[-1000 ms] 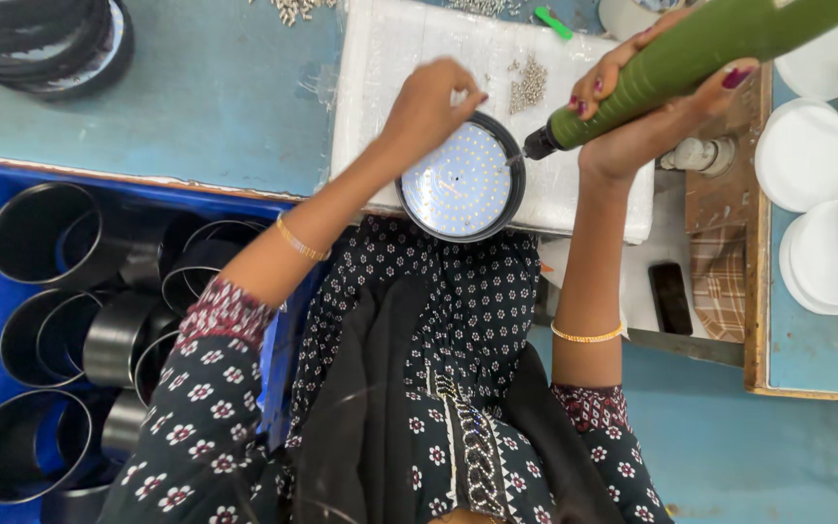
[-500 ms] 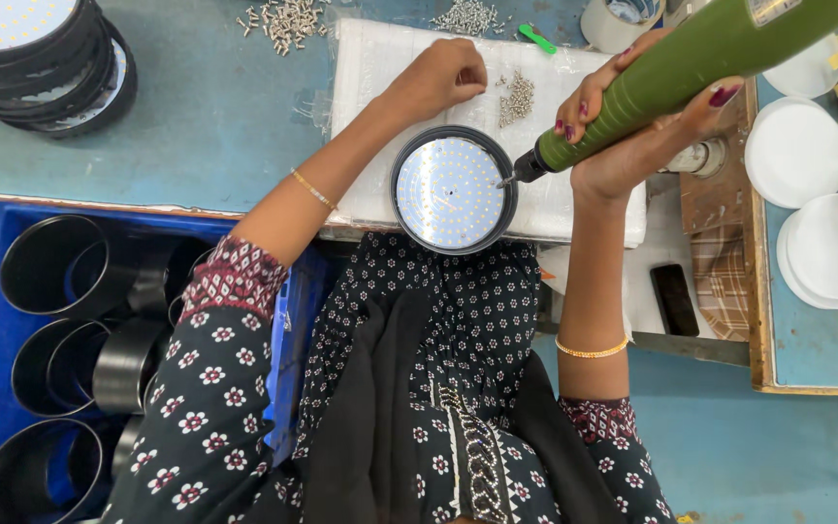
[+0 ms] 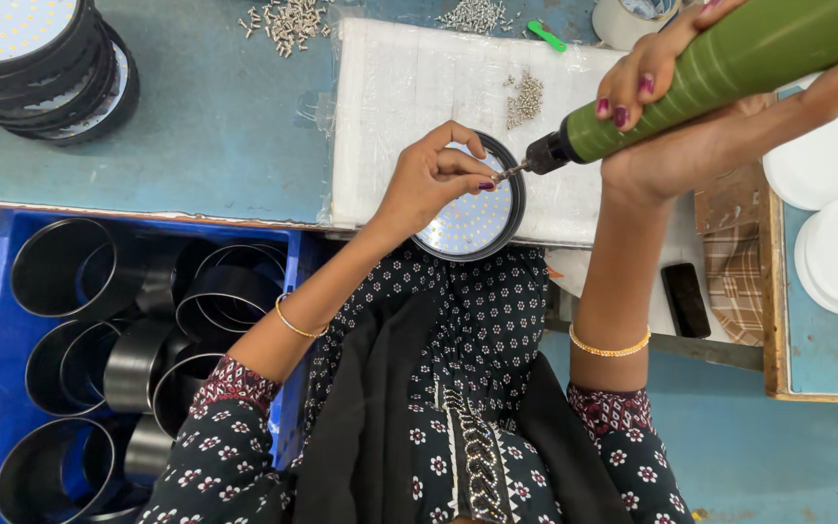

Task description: The person uses a green electric screwdriver to fasten screws into the rim of a circular LED light module. They repeatedly pick up screws, align them with pre-drilled holes, and drive them in while holding the module steady. Completed units are stacked on the table.

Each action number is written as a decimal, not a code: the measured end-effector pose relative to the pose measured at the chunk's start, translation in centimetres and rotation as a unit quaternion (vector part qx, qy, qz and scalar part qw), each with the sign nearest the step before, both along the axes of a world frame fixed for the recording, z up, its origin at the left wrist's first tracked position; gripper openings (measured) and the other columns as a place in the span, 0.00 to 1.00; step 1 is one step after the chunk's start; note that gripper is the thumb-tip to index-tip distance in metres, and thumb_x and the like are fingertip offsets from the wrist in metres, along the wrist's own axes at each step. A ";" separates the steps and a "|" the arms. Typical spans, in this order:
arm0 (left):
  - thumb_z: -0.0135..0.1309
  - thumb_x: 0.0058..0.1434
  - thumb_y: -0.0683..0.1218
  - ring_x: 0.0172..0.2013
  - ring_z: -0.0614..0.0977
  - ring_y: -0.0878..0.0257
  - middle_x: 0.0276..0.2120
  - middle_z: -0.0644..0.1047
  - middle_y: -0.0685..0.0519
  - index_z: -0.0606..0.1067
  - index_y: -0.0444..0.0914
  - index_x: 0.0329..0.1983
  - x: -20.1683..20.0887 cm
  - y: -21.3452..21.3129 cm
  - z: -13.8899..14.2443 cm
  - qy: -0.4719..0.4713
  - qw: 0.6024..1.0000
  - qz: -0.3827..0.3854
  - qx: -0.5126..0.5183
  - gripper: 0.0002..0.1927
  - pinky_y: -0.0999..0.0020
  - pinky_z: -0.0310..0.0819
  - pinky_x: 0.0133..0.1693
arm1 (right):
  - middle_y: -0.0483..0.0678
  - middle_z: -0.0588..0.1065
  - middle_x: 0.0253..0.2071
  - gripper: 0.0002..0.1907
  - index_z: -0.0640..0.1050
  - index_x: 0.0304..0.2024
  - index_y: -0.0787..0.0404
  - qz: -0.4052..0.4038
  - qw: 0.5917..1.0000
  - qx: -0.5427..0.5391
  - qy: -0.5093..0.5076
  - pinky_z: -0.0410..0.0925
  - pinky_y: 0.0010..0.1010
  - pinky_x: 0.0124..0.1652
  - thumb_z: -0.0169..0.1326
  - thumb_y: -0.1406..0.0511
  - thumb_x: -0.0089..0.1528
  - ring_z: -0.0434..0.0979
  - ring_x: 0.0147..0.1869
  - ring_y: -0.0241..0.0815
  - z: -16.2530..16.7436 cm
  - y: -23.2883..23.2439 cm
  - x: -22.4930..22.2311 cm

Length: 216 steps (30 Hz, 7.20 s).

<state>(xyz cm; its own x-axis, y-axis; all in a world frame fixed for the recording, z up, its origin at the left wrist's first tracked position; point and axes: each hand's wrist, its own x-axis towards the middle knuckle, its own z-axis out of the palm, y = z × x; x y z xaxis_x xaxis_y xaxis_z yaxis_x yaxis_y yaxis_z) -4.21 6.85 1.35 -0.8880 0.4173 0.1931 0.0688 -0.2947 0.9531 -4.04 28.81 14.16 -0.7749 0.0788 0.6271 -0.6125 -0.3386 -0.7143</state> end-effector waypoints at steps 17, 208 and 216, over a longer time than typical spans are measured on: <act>0.58 0.65 0.35 0.47 0.86 0.64 0.41 0.84 0.47 0.70 0.36 0.47 0.9 -0.3 -0.8 0.027 1.000 0.003 0.000 0.12 0.68 0.81 0.51 | 0.55 0.58 0.19 0.47 0.66 0.45 0.66 0.017 1.000 -0.013 0.015 0.55 0.33 0.18 0.28 0.29 0.63 0.54 0.13 0.44 -0.5 -1.9 -0.3; 0.53 0.69 0.47 0.20 0.74 0.46 0.18 0.72 0.40 0.69 0.31 0.29 -2.4 -4.0 -2.8 0.166 0.914 0.175 -0.325 0.16 0.57 0.68 0.26 | 0.49 0.64 0.22 0.48 0.64 0.48 0.63 0.144 0.984 0.075 -0.076 0.62 0.26 0.22 0.43 0.27 0.57 0.64 0.19 0.39 -8.2 -11.0 1.0; 0.54 0.68 0.46 0.19 0.73 0.49 0.17 0.71 0.44 0.68 0.32 0.28 -2.4 -4.0 -2.5 0.185 0.907 0.198 -0.321 0.16 0.57 0.65 0.25 | 0.53 0.65 0.23 0.41 0.64 0.49 0.63 0.157 0.985 -0.030 -0.071 0.63 0.30 0.23 0.39 0.32 0.64 0.64 0.21 0.42 -7.6 -9.0 0.2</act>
